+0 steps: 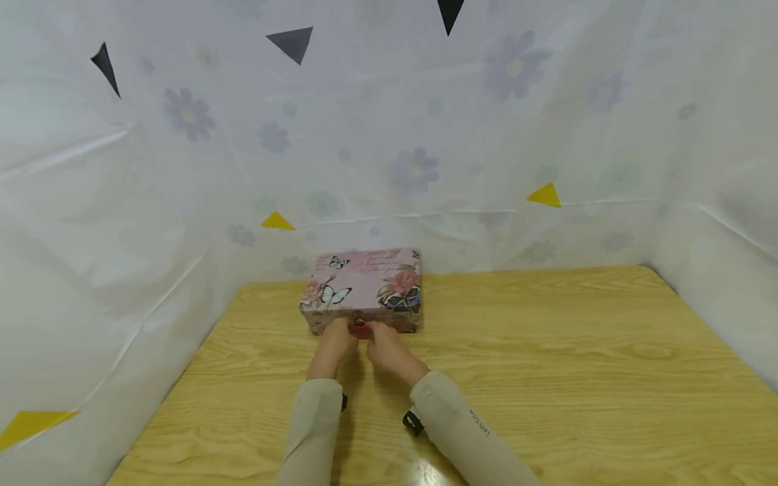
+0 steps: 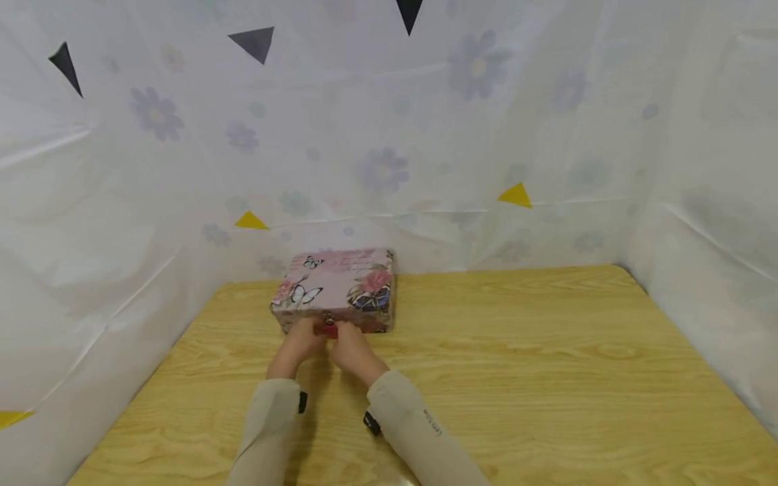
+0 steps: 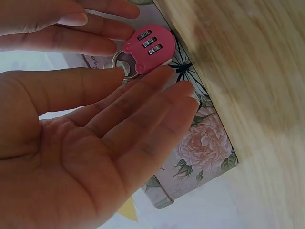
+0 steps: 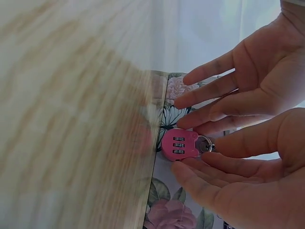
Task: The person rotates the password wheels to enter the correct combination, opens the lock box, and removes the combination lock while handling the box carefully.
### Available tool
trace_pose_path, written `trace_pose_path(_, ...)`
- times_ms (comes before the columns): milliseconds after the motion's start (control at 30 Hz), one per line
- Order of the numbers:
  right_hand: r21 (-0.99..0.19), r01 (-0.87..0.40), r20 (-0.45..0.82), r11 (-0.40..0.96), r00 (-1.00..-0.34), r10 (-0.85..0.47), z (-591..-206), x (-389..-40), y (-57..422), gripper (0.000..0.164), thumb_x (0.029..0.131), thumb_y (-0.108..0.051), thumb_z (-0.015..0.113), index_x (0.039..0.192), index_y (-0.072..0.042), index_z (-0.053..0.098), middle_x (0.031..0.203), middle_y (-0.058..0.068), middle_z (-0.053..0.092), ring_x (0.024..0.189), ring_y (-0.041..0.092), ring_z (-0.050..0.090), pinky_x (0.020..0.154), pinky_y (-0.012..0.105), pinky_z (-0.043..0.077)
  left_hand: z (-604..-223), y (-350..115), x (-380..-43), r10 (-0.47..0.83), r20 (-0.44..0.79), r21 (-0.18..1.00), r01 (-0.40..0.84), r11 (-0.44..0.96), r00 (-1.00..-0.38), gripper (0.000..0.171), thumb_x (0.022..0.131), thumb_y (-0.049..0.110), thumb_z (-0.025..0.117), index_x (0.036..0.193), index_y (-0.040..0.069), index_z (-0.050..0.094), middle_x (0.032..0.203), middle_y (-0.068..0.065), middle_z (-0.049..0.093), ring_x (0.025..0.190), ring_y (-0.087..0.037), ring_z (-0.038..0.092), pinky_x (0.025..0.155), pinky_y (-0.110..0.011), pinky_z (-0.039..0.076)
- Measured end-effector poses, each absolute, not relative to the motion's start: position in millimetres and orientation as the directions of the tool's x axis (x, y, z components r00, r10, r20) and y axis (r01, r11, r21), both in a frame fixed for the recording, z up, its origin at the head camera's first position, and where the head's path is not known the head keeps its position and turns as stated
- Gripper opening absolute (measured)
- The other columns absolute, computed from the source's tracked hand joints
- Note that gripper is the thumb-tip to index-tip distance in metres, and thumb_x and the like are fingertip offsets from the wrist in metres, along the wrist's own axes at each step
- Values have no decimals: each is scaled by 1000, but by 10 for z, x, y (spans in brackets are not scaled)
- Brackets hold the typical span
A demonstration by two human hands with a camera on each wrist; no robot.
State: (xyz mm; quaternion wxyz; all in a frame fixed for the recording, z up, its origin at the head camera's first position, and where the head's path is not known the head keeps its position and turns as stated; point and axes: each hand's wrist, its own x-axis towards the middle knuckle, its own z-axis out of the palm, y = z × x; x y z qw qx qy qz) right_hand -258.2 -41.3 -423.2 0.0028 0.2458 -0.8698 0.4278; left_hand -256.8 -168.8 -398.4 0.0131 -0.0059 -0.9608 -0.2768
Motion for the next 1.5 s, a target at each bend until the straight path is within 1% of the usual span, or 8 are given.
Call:
trace_pose_path(367,-771,-413,235,485,-892,-385,-4263,-2625,-426,31,76,15,48,102,12,62,89,21,65,71,21,49,64,32,45,-3966,-1686,-2558,-12,0,587,-10,810,-1000,13,73,-8,51,66,3,50,65,-6,48,61,-22,44,53,-30,37)
trace_pose_path(667,-845,-337,187,416,-914,-361,-4266,-2634,-428,34,73,14,47,102,13,65,90,22,65,65,20,47,57,25,38,-3950,-1701,-2571,-43,-55,600,-67,797,-998,12,74,-7,50,67,1,53,67,-7,49,60,-21,45,52,-28,37)
trace_pose_path(933,-893,-219,98,394,-947,-305,-4278,-2649,-434,36,74,11,50,108,13,63,100,22,65,81,24,53,72,29,46,-3947,-1706,-2559,-36,-63,622,-68,780,-997,29,75,-6,52,56,11,37,57,0,37,53,-16,35,47,-24,28)
trace_pose_path(1100,-888,-246,127,389,-943,-307,-4314,-2667,-426,35,76,10,50,108,13,62,100,21,65,83,22,56,73,27,48,-3968,-1718,-2580,-31,-55,629,-59,775,-998,32,77,-3,54,55,12,36,54,1,34,51,-15,33,47,-24,26)
trace_pose_path(1167,-869,-288,167,402,-936,-310,-4398,-2716,-413,34,79,7,51,110,12,62,100,20,66,85,22,58,75,28,50,-3966,-1726,-2591,-35,-59,629,-64,775,-998,24,77,-3,53,57,7,44,57,0,40,54,-16,37,48,-24,30)
trace_pose_path(1267,-848,-353,238,396,-920,-311,-5092,-3221,-523,30,82,-3,54,109,5,65,96,11,67,86,19,61,73,28,51,-3942,-1742,-2596,-44,-66,627,-76,775,-997,10,77,-3,53,69,-2,58,67,-8,53,64,-22,48,55,-29,41)
trace_pose_path(1400,-855,-369,262,365,-914,-310,-6018,-3908,-688,26,90,-22,58,107,-5,69,95,2,68,85,12,60,70,25,51,-3918,-1757,-2587,-50,-66,635,-81,768,-997,13,80,-1,54,81,-8,65,75,-13,61,69,-24,55,61,-32,48)
trace_pose_path(1500,-888,-281,171,363,-936,-307,-5707,-3682,-660,30,95,-24,57,111,0,67,100,9,68,88,16,61,73,29,51,-3939,-1756,-2580,-51,-83,663,-94,743,-995,15,81,-1,55,88,-11,65,78,-16,63,68,-24,59,61,-31,51)
